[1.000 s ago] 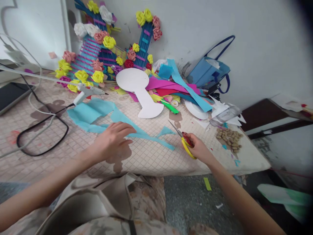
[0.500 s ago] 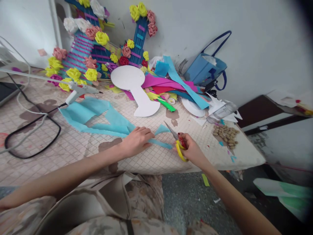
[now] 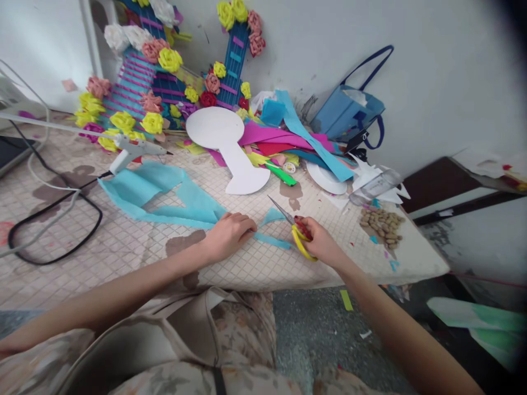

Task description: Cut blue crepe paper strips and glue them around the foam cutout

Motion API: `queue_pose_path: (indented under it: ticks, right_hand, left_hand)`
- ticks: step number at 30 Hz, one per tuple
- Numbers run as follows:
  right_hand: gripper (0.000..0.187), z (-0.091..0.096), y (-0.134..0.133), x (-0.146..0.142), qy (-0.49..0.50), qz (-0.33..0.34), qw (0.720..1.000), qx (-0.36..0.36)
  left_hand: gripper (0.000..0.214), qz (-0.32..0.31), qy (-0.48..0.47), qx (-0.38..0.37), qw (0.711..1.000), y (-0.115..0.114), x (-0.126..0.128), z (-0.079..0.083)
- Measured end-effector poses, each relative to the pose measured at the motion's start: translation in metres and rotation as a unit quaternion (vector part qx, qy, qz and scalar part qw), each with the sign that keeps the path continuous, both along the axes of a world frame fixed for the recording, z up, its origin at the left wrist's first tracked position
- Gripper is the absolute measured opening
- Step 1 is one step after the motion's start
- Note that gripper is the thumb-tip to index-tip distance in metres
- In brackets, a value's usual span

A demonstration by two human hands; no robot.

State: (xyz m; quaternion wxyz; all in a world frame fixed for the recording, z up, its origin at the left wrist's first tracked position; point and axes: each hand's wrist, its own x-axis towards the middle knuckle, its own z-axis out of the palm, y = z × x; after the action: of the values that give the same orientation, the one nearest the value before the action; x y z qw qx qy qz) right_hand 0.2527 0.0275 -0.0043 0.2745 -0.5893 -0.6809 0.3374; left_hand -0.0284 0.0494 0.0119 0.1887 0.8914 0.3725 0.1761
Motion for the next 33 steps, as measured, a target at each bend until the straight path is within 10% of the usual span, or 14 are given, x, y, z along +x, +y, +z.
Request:
queue_pose_path:
  ticks: [9, 14, 20, 26, 33]
  right_hand:
    - [0.036, 0.012, 0.041, 0.036, -0.196, -0.035, 0.966, 0.165]
    - [0.025, 0.036, 0.017, 0.025, -0.211, -0.034, 0.944, 0.250]
    - [0.017, 0.040, -0.045, -0.015, -0.048, 0.180, 0.981, 0.050]
    - [0.023, 0.014, -0.044, -0.023, -0.072, 0.025, 0.992, 0.096]
    - [0.029, 0.011, -0.037, -0.025, -0.076, 0.028, 0.986, 0.144]
  left_hand:
    - [0.014, 0.011, -0.005, -0.032, 0.999, -0.001, -0.001, 0.000]
    - [0.009, 0.011, -0.009, -0.028, 1.000, -0.003, -0.002, 0.000]
    - [0.007, 0.013, -0.017, -0.028, 0.999, -0.005, -0.003, -0.001]
    - [0.005, 0.017, -0.013, -0.032, 0.999, -0.005, -0.002, 0.001]
    - [0.004, 0.019, -0.011, -0.030, 0.999, -0.006, -0.001, 0.001]
